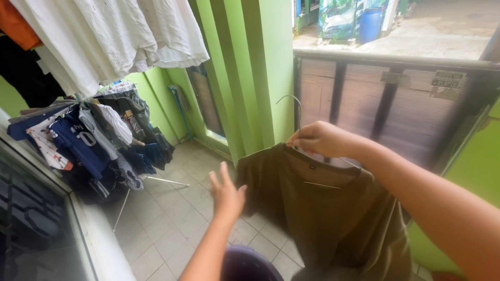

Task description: Hanging wet clothes from a laundry basket onto hangers and lifting them up to a high drying rack using a reaching pole.

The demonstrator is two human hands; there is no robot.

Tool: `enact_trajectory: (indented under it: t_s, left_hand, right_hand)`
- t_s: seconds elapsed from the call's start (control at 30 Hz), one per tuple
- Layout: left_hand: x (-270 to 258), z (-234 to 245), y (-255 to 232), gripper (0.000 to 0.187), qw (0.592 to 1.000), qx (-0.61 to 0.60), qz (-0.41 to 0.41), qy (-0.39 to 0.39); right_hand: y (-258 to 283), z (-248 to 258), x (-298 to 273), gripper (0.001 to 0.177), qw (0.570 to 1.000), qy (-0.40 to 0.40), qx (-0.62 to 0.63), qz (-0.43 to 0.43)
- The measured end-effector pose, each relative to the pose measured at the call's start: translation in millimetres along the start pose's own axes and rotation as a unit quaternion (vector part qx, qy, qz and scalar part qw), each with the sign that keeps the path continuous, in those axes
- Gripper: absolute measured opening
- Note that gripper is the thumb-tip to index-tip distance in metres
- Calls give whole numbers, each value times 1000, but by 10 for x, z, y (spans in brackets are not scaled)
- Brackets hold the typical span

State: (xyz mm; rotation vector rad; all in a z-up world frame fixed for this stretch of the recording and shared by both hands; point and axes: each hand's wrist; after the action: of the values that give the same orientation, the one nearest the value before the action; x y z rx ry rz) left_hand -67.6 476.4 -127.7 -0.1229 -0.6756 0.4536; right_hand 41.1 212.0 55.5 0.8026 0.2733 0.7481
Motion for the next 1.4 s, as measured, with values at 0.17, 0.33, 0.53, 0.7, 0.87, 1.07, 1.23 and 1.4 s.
enact_trajectory:
  t_s: [0.17, 0.33, 0.53, 0.7, 0.87, 1.07, 1.23, 1.4]
  left_hand:
    - [306, -12, 563, 42, 959, -270, 53, 65]
    - [702, 790, 893, 24, 968, -245, -15, 47]
    - [771, 1073, 633, 28, 993, -12, -61, -105]
    - [247, 1145, -850, 11, 917, -214, -305, -142]
    - [119, 809, -1522, 30, 940, -281, -194, 19]
    - [357, 571, -1233, 18, 790, -547, -85, 265]
    - [331, 365, -1165, 18, 837, -477, -10, 268]
    - [68, -48, -647, 18, 976, -115, 135, -122]
  right_hand:
    - [97, 518, -206, 26, 999, -51, 15, 9]
    - [-503, 643, -44, 25, 994, -78, 31, 73]
    - [-276, 509, 89, 29, 967, -58, 249, -12]
    - [147, 117, 386, 31, 951, -27, 308, 6]
    - [276, -141, 578, 30, 941, 11, 338, 20]
    - [-148, -106, 874, 27, 965, -32, 251, 61]
    - [-276, -155, 1023, 26, 945, 63, 299, 116]
    - [-25, 119, 814, 24, 909, 248, 325, 77]
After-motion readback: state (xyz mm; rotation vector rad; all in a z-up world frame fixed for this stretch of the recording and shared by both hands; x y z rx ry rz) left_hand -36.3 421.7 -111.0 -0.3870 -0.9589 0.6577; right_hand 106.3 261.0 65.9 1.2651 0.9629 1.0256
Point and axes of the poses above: each hand's wrist, its own x-axis towards the middle knuckle, its own z-axis out of the back of the hand, y = z × x, and after that the axes turned 11 degrees about x, right-handed
